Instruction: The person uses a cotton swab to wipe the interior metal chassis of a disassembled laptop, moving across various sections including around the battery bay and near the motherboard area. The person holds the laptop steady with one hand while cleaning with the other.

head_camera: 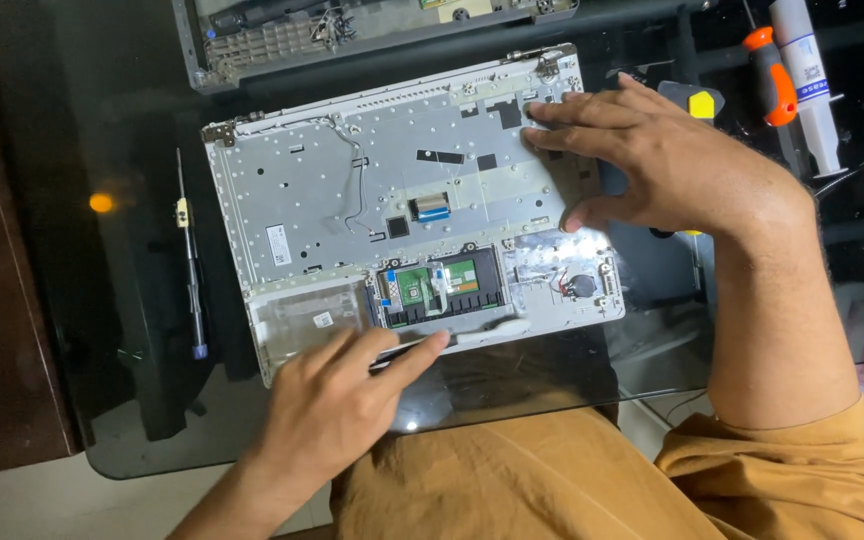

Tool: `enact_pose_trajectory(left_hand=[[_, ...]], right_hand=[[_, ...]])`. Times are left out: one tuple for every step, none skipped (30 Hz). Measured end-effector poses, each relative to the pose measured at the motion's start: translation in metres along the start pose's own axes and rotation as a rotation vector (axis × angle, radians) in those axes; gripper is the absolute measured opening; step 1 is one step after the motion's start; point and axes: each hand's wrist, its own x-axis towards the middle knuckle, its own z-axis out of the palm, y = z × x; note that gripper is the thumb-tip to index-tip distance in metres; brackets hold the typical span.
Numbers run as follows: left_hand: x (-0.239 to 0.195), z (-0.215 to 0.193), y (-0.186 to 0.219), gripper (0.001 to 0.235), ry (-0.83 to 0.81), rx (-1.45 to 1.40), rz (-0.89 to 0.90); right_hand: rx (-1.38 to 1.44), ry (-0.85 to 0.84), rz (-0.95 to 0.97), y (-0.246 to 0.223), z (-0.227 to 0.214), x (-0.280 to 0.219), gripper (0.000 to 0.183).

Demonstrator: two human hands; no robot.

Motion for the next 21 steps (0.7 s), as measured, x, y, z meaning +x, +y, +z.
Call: enact_pose_trajectory(left_hand=[[0.002, 0.002, 0.006, 0.066, 0.000, 0.000, -0.004], [0.005, 0.004, 0.010, 0.066, 0.009, 0.004, 0.004], [0.009, 0.006, 0.014, 0.065, 0.017, 0.008, 0.012], [0.006, 0.002, 0.011, 0.065, 0.015, 0.009, 0.011], [0.004, -0.001, 0.009, 0.067, -0.002, -0.023, -0.009], [0.004, -0.003, 0.006, 0.069, -0.016, -0.057, -0.023], [0.001, -0.010, 0.003, 0.069, -0.015, -0.059, -0.017], [-0.003, -0.017, 0.002, 0.068, -0.053, -0.057, -0.037], [-0.006, -0.023, 0.000, 0.067, -0.091, -0.054, -0.056], [-0.006, -0.017, 0.001, 0.067, -0.089, -0.060, -0.050], [-0.005, -0.012, 0.002, 0.068, -0.086, -0.069, -0.041], [-0.007, -0.007, 0.003, 0.069, -0.086, -0.077, -0.038], [0.000, 0.002, 0.010, 0.069, -0.086, -0.081, -0.036], [0.006, 0.010, 0.017, 0.067, -0.021, -0.083, -0.017], [0.012, 0.018, 0.023, 0.066, 0.045, -0.085, 0.003], [0.020, 0.020, 0.031, 0.066, 0.049, -0.084, 0.006], [0.027, 0.022, 0.038, 0.065, 0.043, -0.061, 0.018], [0.033, 0.024, 0.047, 0.063, 0.030, -0.041, 0.026], [0.031, 0.021, 0.048, 0.063, 0.027, -0.043, 0.025], [0.032, 0.020, 0.047, 0.063, -0.005, -0.073, 0.017], [0.033, 0.019, 0.046, 0.063, -0.037, -0.102, 0.008]], right_hand=[[0.000, -0.002, -0.004, -0.001, 0.001, -0.001, 0.089], [0.007, -0.003, 0.007, 0.000, 0.001, -0.001, 0.089], [0.013, -0.003, 0.017, 0.000, 0.001, -0.002, 0.089], [0.015, -0.002, 0.017, -0.001, 0.001, -0.001, 0.089], [0.013, -0.006, 0.016, -0.001, 0.001, 0.000, 0.088], [0.007, -0.009, 0.022, 0.000, 0.000, -0.001, 0.088], [0.004, -0.007, 0.027, 0.000, 0.000, 0.000, 0.088], [0.008, -0.011, 0.030, 0.001, 0.001, -0.001, 0.088], [0.013, -0.015, 0.032, 0.001, 0.001, -0.001, 0.088], [0.010, -0.016, 0.040, 0.000, 0.000, -0.001, 0.088], [0.016, -0.020, 0.048, -0.001, -0.001, -0.001, 0.088], [0.026, -0.024, 0.051, -0.003, -0.001, 0.001, 0.088], [0.026, -0.026, 0.054, -0.003, -0.001, 0.000, 0.088], [0.031, -0.028, 0.046, -0.004, -0.002, 0.001, 0.088], [0.036, -0.029, 0.038, -0.005, -0.002, 0.001, 0.087], [0.032, -0.027, 0.039, -0.005, -0.003, 0.001, 0.087], [0.037, -0.027, 0.036, -0.005, -0.005, 0.002, 0.087], [0.051, -0.030, 0.033, -0.007, -0.004, 0.001, 0.087], [0.054, -0.032, 0.033, -0.008, -0.003, 0.001, 0.087], [0.050, -0.032, 0.038, -0.007, -0.003, 0.001, 0.086], [0.047, -0.033, 0.042, -0.007, -0.004, 0.002, 0.086]])
